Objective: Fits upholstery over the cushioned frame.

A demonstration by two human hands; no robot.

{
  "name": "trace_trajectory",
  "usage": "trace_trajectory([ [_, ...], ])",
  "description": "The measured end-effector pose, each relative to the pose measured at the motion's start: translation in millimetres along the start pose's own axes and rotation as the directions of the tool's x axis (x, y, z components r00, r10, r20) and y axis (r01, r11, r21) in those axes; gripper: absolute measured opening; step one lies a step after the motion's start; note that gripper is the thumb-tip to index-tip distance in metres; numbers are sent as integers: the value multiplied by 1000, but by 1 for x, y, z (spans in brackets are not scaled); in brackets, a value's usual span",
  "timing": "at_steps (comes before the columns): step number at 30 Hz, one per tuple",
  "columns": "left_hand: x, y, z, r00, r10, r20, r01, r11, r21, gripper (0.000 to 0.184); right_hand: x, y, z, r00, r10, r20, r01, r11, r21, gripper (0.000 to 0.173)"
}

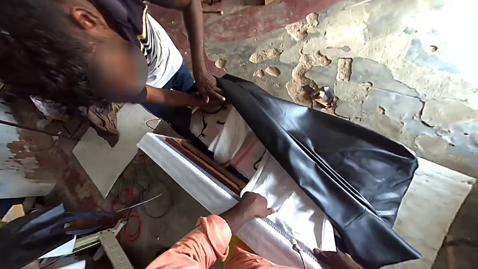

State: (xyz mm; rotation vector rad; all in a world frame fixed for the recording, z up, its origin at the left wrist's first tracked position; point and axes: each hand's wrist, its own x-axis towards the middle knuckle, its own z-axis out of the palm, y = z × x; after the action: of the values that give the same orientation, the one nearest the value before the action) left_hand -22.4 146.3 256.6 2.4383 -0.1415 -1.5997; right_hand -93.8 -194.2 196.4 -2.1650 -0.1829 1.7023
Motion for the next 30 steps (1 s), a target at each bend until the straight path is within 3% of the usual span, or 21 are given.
trace_trajectory([
  [2, -18, -10, 10, 979, 87, -186, -105, 990, -91, 63, -9, -9, -21, 985, -51, -163, 32, 993, -116, 48],
  [4, -36, -21, 20, 933, 154, -325, -199, 974, -112, 56, -17, -55, -46, 955, -157, -254, 147, 988, -55, 51],
  [6, -55, -31, 38, 888, 203, -413, -261, 961, -87, 51, -38, -140, -64, 912, -401, -85, 409, 905, 118, 51],
  [7, -63, -36, 49, 852, 227, -472, -290, 955, -63, 47, -49, -188, -69, 854, -519, 40, 510, 849, 139, 50],
  [8, -72, -41, 55, 810, 248, -532, -316, 948, -40, 43, -59, -236, -76, 815, -566, 121, 568, 823, 27, 49],
  [9, -84, -45, 60, 795, 250, -553, -326, 945, -40, 43, -69, -280, -83, 827, -551, 111, 562, 805, -187, 46],
  [10, -96, -48, 64, 820, 227, -525, -298, 953, -53, 46, -77, -315, -87, 844, -535, -25, 487, 786, -382, 44],
  [12, -114, -63, 79, 820, 178, -543, -265, 960, -85, 48, -64, -354, -94, 683, -628, -372, 390, 745, -542, 61],
  [13, -120, -75, 88, 788, 152, -596, -263, 959, -103, 47, -56, -366, -99, 630, -665, -402, 426, 728, -537, 70],
  [15, -130, -104, 100, 720, 90, -688, -260, 955, -146, 46, -50, -378, -104, 665, -701, -257, 579, 702, -415, 61],
  [17, -142, -137, 111, 696, 23, -717, -245, 947, -207, 45, -35, -370, -91, 782, -605, -152, 494, 750, -439, 48],
  [19, -151, -171, 117, 706, -26, -708, -231, 936, -266, 45, -2, -349, -76, 851, -506, -142, 422, 819, -390, 50],
  [22, -165, -224, 119, 677, -77, -732, -244, 915, -322, 42, 41, -328, -45, 891, -436, -129, 434, 900, -41, 44],
  [24, -173, -262, 121, 670, -97, -736, -248, 905, -345, 42, 62, -322, -18, 923, -338, -185, 358, 929, 90, 43],
  [27, -173, -320, 108, 672, -104, -734, -232, 911, -341, 40, 88, -324, 9, 904, -185, -385, 202, 979, 5, 49],
  [30, -169, -362, 79, 729, -66, -681, -198, 932, -303, 42, 95, -341, 16, 880, -84, -468, 105, 994, 19, 52],
])
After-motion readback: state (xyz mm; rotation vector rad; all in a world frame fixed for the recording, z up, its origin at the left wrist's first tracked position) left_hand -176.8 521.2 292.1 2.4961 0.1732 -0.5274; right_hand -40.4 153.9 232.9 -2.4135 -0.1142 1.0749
